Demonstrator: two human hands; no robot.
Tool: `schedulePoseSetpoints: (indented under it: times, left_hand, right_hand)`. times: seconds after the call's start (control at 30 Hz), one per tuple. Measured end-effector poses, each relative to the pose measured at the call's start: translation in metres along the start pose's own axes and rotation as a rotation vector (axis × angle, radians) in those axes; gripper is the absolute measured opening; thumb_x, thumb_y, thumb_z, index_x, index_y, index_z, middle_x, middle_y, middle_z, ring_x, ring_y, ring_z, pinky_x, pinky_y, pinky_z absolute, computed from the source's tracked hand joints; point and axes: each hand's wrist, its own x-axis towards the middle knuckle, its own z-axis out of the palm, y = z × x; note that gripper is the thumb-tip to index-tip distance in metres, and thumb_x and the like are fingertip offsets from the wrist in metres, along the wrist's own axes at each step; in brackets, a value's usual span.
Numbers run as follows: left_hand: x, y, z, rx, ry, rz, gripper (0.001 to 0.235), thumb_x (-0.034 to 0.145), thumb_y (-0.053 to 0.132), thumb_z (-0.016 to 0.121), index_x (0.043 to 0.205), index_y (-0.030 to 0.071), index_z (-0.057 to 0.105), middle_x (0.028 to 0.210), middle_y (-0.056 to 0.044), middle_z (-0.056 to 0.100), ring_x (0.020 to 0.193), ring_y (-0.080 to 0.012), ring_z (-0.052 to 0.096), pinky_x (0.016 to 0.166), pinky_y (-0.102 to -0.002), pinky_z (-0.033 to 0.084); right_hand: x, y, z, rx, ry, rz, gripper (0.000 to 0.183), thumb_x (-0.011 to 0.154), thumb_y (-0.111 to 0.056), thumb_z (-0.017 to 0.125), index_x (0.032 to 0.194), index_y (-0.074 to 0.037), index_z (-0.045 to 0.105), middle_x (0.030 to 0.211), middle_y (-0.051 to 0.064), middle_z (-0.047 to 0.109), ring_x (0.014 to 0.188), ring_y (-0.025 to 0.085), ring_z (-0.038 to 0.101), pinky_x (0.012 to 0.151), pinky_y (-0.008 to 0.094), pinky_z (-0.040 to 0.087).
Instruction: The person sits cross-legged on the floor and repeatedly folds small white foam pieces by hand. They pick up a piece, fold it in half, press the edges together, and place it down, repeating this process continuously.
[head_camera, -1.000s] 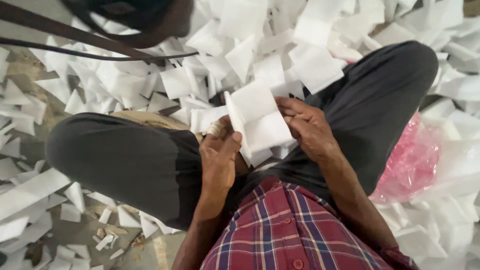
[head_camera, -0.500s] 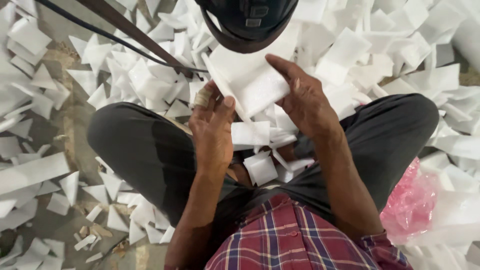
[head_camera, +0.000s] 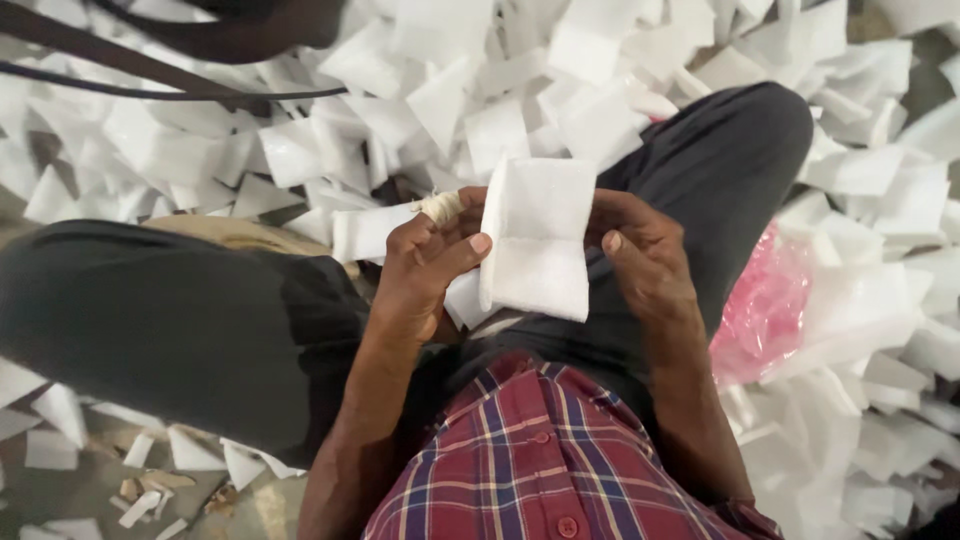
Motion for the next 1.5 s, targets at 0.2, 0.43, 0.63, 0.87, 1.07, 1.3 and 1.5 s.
schedulePoseSetpoints:
  times: [0.2, 0.43, 0.63, 0.87, 1.07, 1.3, 1.5]
  left_hand:
    - [0.005, -0.003, 0.004, 0.123, -0.053, -0.067, 0.048, 0.091, 0.009, 0.070, 0.135, -0.010, 0.060, 0.116, -0.017, 0.071, 0.108, -0.0220, 0.068, 0.097, -0.035, 0.056]
    - [0.008, -0.003, 0.004, 0.164, -0.120, 0.006, 0.048, 0.089, 0.001, 0.068, 0.135, -0.010, 0.058, 0.126, -0.016, 0.067, 0.122, -0.0224, 0.063, 0.109, -0.037, 0.052]
    - [0.010, -0.003, 0.009, 0.229, -0.140, -0.026, 0.056, 0.086, -0.006, 0.068, 0.140, -0.008, 0.052, 0.137, -0.018, 0.061, 0.135, -0.0266, 0.058, 0.111, -0.042, 0.053]
    - [0.016, -0.014, 0.006, 0.209, -0.203, 0.122, 0.070, 0.080, -0.019, 0.069, 0.145, -0.006, 0.047, 0.153, -0.015, 0.048, 0.146, -0.0285, 0.047, 0.115, -0.045, 0.047]
    - [0.015, -0.016, 0.003, 0.186, -0.166, 0.014, 0.069, 0.082, -0.020, 0.068, 0.146, -0.006, 0.046, 0.147, -0.017, 0.056, 0.137, -0.0271, 0.056, 0.115, -0.041, 0.049]
    - [0.017, -0.022, 0.001, 0.192, -0.047, -0.031, 0.051, 0.090, -0.012, 0.069, 0.138, -0.008, 0.053, 0.132, -0.018, 0.065, 0.125, -0.0242, 0.064, 0.109, -0.037, 0.055]
    - [0.016, -0.019, 0.003, 0.276, 0.022, 0.104, 0.021, 0.099, -0.007, 0.068, 0.120, -0.011, 0.066, 0.135, -0.017, 0.069, 0.118, -0.0221, 0.068, 0.106, -0.036, 0.057]
  right_hand:
    - [-0.011, -0.009, -0.009, -0.136, 0.167, -0.015, 0.031, 0.102, -0.006, 0.069, 0.128, 0.009, 0.067, 0.083, 0.009, 0.069, 0.069, 0.012, 0.063, 0.062, 0.023, 0.049]
    - [-0.004, -0.020, 0.000, -0.141, 0.145, 0.104, 0.035, 0.096, -0.005, 0.071, 0.128, 0.009, 0.065, 0.077, 0.010, 0.069, 0.056, 0.011, 0.062, 0.048, 0.021, 0.045]
    - [-0.003, -0.027, 0.002, -0.092, 0.085, 0.140, 0.038, 0.100, -0.012, 0.068, 0.131, 0.009, 0.063, 0.078, 0.016, 0.073, 0.052, 0.013, 0.064, 0.044, 0.021, 0.046]
    - [-0.004, -0.025, 0.000, 0.058, -0.038, -0.008, 0.049, 0.110, -0.034, 0.059, 0.135, 0.008, 0.062, 0.102, 0.023, 0.076, 0.074, 0.018, 0.074, 0.058, 0.023, 0.056]
    - [-0.005, -0.036, 0.009, 0.006, -0.036, -0.038, 0.054, 0.110, -0.039, 0.059, 0.138, 0.008, 0.061, 0.106, 0.024, 0.075, 0.080, 0.019, 0.075, 0.063, 0.025, 0.059]
    - [-0.002, -0.052, 0.022, -0.057, -0.046, -0.036, 0.043, 0.107, -0.024, 0.064, 0.139, 0.004, 0.060, 0.105, 0.020, 0.077, 0.079, 0.015, 0.075, 0.065, 0.023, 0.059]
    - [-0.002, -0.051, 0.038, -0.546, 0.236, -0.002, 0.027, 0.098, -0.002, 0.072, 0.124, 0.000, 0.072, 0.078, 0.008, 0.074, 0.063, 0.005, 0.065, 0.050, 0.020, 0.050]
